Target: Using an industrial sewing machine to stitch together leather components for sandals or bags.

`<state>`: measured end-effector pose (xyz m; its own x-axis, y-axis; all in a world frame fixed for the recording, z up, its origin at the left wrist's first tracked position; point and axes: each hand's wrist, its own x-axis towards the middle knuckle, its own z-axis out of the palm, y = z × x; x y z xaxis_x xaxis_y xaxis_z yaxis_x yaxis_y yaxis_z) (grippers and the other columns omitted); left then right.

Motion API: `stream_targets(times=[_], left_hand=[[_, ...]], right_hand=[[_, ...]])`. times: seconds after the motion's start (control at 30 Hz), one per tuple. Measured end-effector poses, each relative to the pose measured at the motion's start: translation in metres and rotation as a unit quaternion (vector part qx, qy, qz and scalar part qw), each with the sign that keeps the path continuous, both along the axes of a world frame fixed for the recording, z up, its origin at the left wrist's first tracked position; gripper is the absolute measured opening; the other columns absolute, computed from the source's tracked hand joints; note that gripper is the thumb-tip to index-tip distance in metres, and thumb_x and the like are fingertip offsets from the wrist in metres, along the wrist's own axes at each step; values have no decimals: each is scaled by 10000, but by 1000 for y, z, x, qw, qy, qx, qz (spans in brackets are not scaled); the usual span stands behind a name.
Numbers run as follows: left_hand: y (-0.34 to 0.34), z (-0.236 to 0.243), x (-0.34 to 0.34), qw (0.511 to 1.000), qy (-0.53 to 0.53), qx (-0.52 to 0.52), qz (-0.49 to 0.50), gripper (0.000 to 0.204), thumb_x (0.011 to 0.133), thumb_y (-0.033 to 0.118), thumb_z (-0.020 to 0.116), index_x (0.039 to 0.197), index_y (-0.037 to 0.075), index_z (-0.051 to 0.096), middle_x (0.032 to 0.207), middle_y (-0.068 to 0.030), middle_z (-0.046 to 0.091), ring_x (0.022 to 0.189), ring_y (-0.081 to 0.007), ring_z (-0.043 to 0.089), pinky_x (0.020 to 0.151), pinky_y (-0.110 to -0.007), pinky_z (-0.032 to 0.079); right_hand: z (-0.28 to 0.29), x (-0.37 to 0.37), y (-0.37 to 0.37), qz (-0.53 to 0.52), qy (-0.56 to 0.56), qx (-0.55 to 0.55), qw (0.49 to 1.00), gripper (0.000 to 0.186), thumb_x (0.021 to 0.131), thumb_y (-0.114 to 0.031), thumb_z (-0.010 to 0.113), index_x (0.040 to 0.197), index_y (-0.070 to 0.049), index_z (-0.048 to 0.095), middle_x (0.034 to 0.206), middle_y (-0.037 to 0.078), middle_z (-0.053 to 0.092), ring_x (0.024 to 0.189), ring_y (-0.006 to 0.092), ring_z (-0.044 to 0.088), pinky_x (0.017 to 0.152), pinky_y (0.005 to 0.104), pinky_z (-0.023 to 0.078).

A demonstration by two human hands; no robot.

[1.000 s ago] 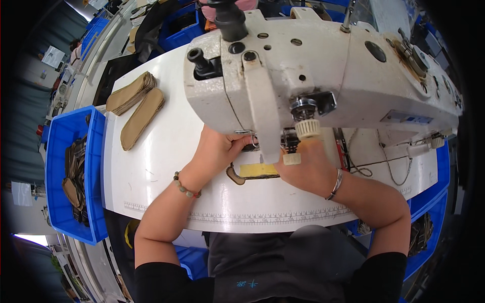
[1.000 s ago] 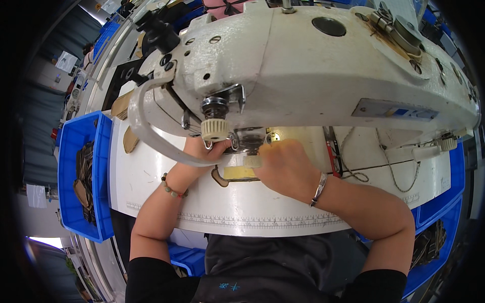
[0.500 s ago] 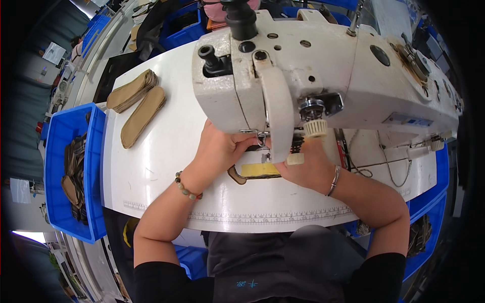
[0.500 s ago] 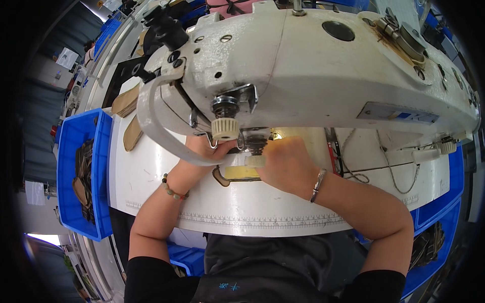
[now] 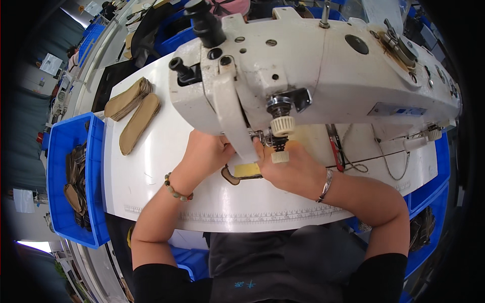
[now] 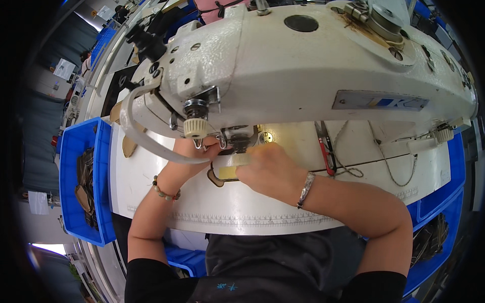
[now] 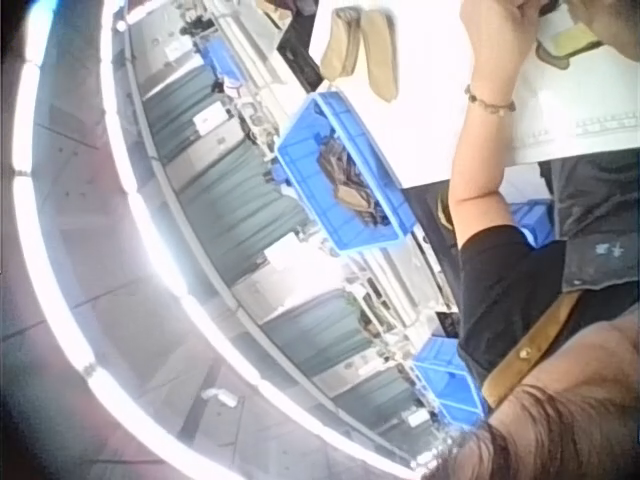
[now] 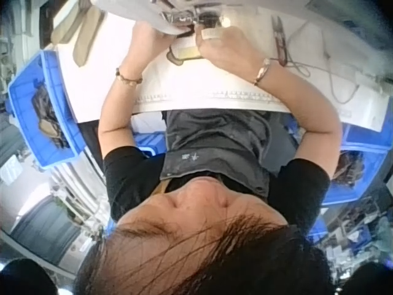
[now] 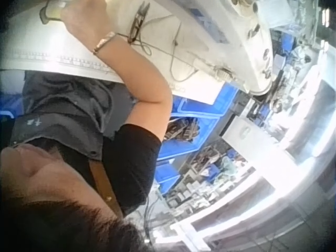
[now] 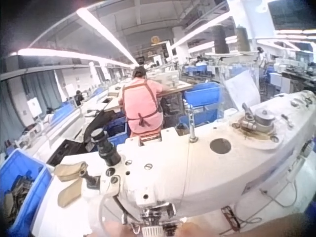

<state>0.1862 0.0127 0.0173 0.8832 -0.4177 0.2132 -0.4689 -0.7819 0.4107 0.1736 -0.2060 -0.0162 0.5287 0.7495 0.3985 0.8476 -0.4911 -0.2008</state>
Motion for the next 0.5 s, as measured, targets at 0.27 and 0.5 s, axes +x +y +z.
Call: stream_targets(times=[0.27,0.5], left_hand=[[-6,-1,-2,997,-52,-48,3,90,727,10,768,804,57,765,696,-95,643,533,-223,554,524,-331,459],[-3,-3,2,996,-38,-73,-22,294,648,86,813,935,142,780,961,-70,714,883,-310,660,774,-402,525]], right_hand=[[0,-1,-3,-66,198,-51,977,278,829,-106,661,1104,-92,696,929,58,687,782,276,688,564,378,514],[-11,0,-5,-13,-54,-54,997,424,821,-143,596,1230,-43,644,624,33,555,554,210,602,497,370,470]])
